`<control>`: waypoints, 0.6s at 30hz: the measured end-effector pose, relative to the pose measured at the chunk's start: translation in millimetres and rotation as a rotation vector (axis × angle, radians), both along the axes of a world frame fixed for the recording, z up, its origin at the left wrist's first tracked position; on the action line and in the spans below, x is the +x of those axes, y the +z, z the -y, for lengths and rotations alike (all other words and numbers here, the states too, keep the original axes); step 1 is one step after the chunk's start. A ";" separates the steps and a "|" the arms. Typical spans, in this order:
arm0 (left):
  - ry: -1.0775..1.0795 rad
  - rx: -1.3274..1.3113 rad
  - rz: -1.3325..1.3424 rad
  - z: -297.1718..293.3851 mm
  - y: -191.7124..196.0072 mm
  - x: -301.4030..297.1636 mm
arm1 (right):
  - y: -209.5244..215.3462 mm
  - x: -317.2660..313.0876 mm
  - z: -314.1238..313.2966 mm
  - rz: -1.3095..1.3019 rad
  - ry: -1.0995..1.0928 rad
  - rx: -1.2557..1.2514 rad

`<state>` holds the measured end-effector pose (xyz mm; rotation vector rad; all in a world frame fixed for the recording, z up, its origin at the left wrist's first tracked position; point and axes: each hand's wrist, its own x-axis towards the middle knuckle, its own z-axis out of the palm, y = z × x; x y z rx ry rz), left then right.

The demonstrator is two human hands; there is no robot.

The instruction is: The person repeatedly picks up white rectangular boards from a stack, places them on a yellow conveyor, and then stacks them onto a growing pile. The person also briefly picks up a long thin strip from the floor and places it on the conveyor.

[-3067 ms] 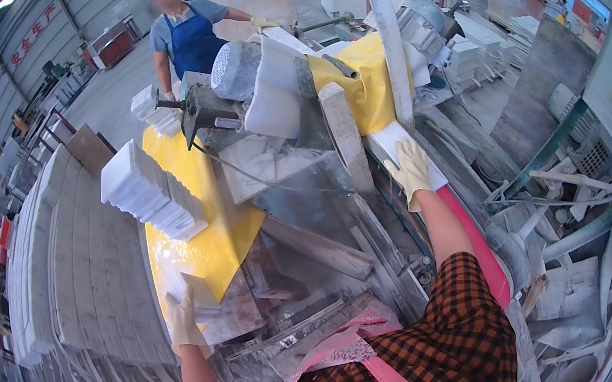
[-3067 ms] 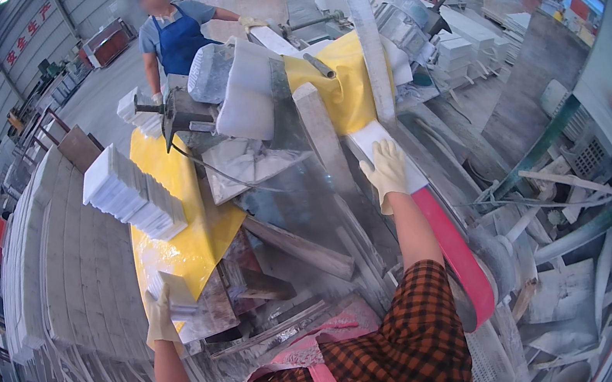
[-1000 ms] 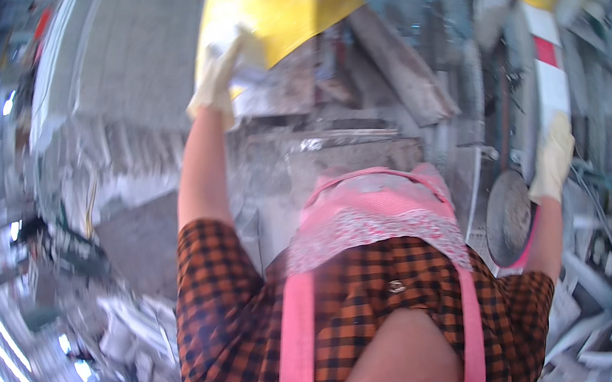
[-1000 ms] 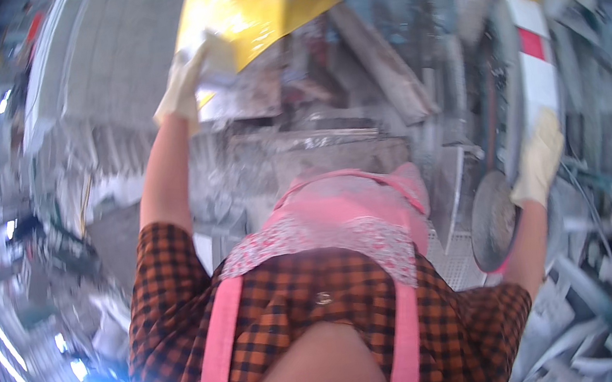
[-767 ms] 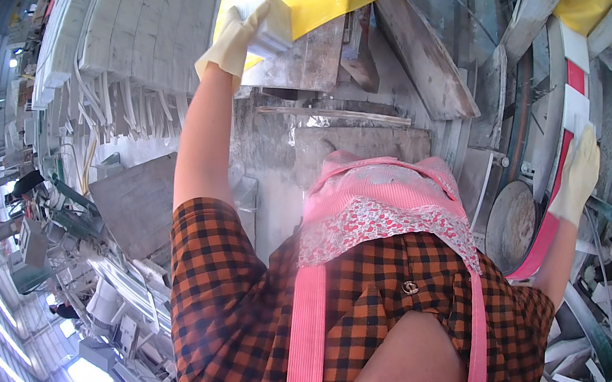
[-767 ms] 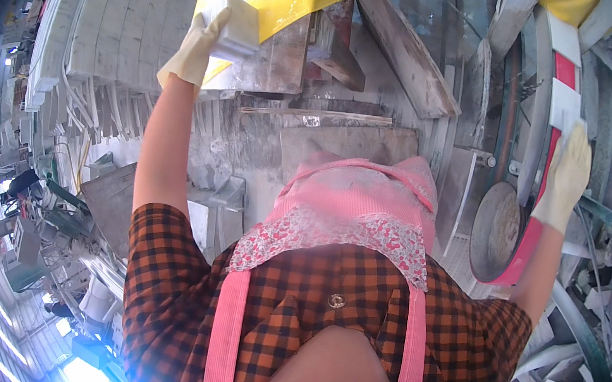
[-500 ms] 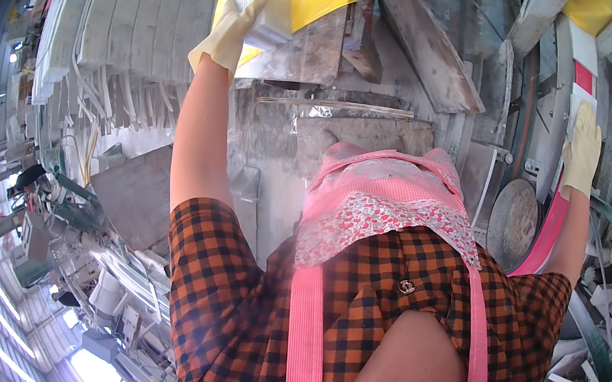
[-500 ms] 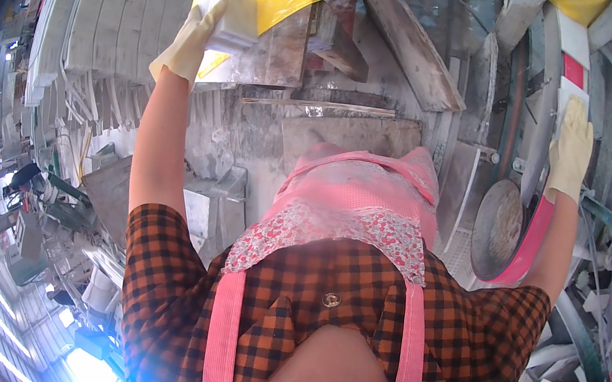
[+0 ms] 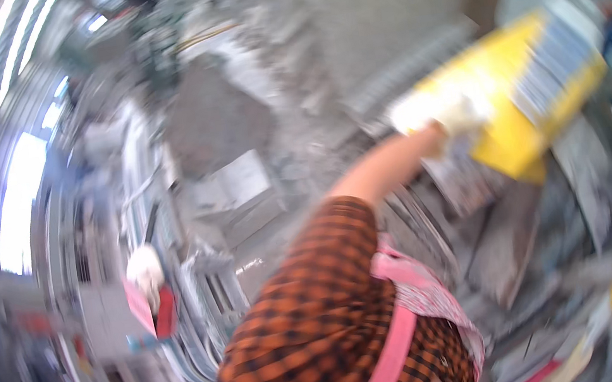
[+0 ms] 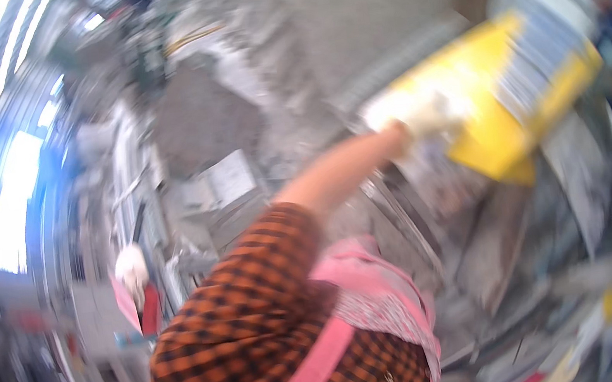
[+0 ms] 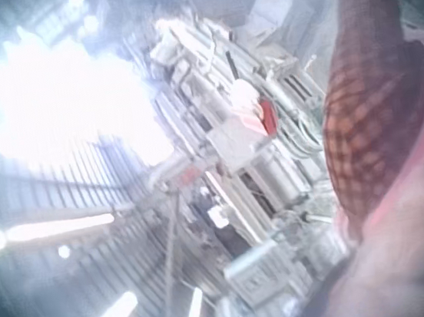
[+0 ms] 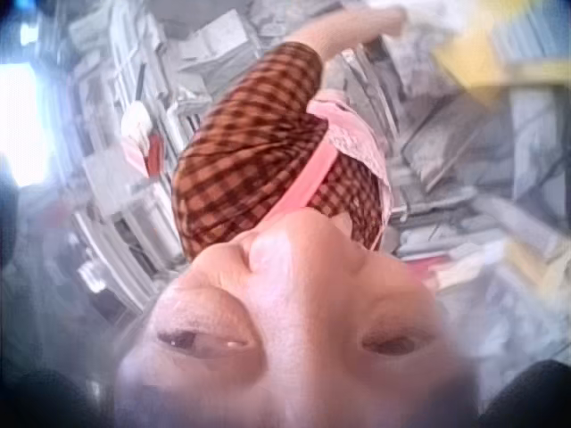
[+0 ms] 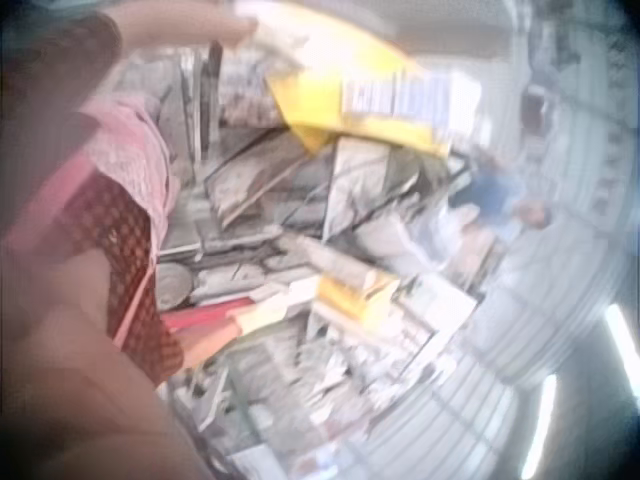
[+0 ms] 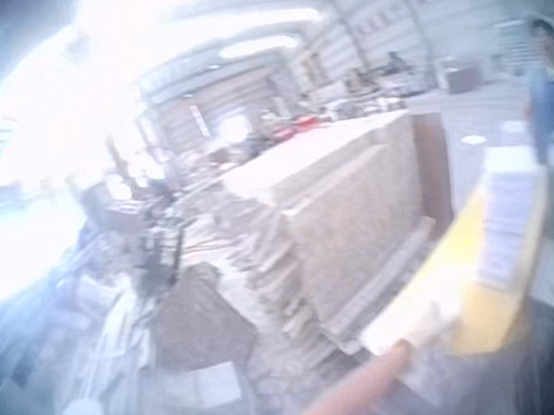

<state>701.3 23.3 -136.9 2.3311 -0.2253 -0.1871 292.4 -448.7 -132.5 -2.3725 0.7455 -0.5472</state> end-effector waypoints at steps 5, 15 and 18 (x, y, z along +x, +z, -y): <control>0.052 -0.253 -0.144 13.7 -9.9 -8.4 | -40.7 138.5 -88.7 0.068 0.154 -0.226; 0.066 -0.144 -0.073 5.4 23.1 -24.9 | -8.0 301.3 -374.3 0.244 0.425 0.360; 0.128 -0.368 -0.232 -3.7 30.6 -30.8 | -0.4 302.4 -401.8 0.379 0.528 0.408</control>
